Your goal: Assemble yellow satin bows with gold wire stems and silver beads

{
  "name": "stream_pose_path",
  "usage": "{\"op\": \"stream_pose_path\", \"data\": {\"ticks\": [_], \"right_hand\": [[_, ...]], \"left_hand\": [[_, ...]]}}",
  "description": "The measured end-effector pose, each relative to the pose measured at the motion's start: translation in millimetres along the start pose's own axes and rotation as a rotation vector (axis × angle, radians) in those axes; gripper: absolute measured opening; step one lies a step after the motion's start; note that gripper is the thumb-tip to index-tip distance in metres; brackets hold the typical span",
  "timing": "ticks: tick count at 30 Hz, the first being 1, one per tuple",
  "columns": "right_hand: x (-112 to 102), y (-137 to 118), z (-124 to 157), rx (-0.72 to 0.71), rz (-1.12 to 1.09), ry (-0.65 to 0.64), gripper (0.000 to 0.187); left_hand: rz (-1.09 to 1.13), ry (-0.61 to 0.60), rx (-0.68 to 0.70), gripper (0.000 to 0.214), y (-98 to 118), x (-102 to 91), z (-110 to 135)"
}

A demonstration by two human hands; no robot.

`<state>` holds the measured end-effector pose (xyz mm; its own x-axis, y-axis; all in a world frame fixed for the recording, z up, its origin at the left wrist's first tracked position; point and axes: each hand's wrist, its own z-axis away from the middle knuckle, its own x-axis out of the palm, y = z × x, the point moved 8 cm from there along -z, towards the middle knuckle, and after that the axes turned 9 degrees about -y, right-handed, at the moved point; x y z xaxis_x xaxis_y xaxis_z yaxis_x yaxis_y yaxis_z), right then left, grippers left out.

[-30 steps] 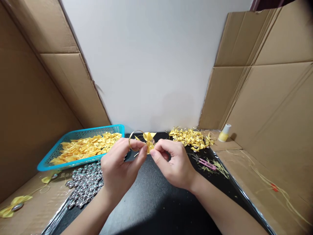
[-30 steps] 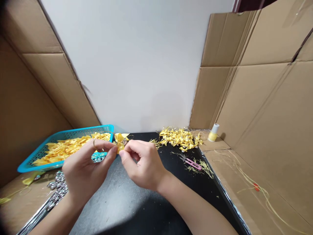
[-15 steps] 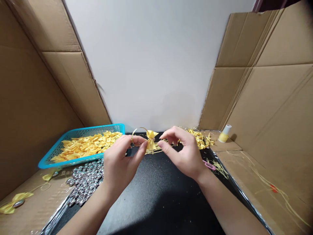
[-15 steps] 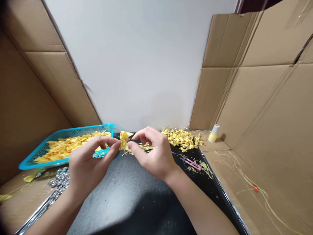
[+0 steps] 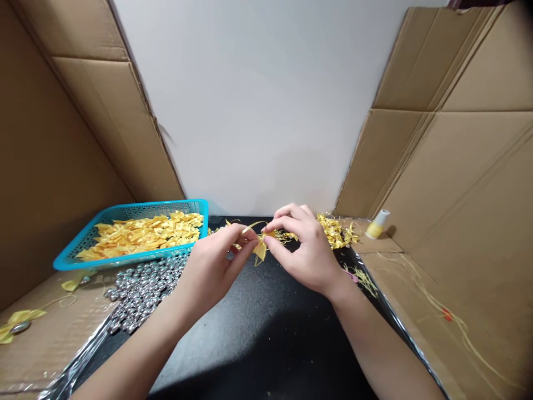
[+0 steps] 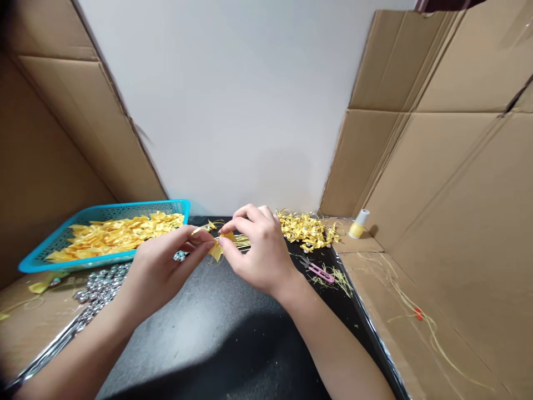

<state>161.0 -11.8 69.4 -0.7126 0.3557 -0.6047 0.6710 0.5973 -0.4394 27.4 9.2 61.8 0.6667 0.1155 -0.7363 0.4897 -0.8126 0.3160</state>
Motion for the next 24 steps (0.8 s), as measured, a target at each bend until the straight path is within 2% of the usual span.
{"op": "stream_pose_path", "data": {"ticks": [8,13,19,24], "right_hand": [[3.8,-0.2,-1.2,0.02,-0.055,-0.046,0.007],[3.8,-6.3,2.7,-0.011,0.118,-0.027,0.007],[11.0,-14.1,5.9,-0.04,0.361,-0.074,0.009],[18.6,-13.0,7.0,0.002,0.34,-0.029,0.01]], "left_hand": [[-0.038,-0.014,0.061,0.01,4.5,0.1,-0.1],[-0.097,-0.033,0.119,0.012,7.4,2.6,0.8],[-0.254,-0.067,0.134,0.022,7.3,8.6,2.7],[-0.309,-0.039,0.125,0.023,5.9,8.5,5.1]]}}
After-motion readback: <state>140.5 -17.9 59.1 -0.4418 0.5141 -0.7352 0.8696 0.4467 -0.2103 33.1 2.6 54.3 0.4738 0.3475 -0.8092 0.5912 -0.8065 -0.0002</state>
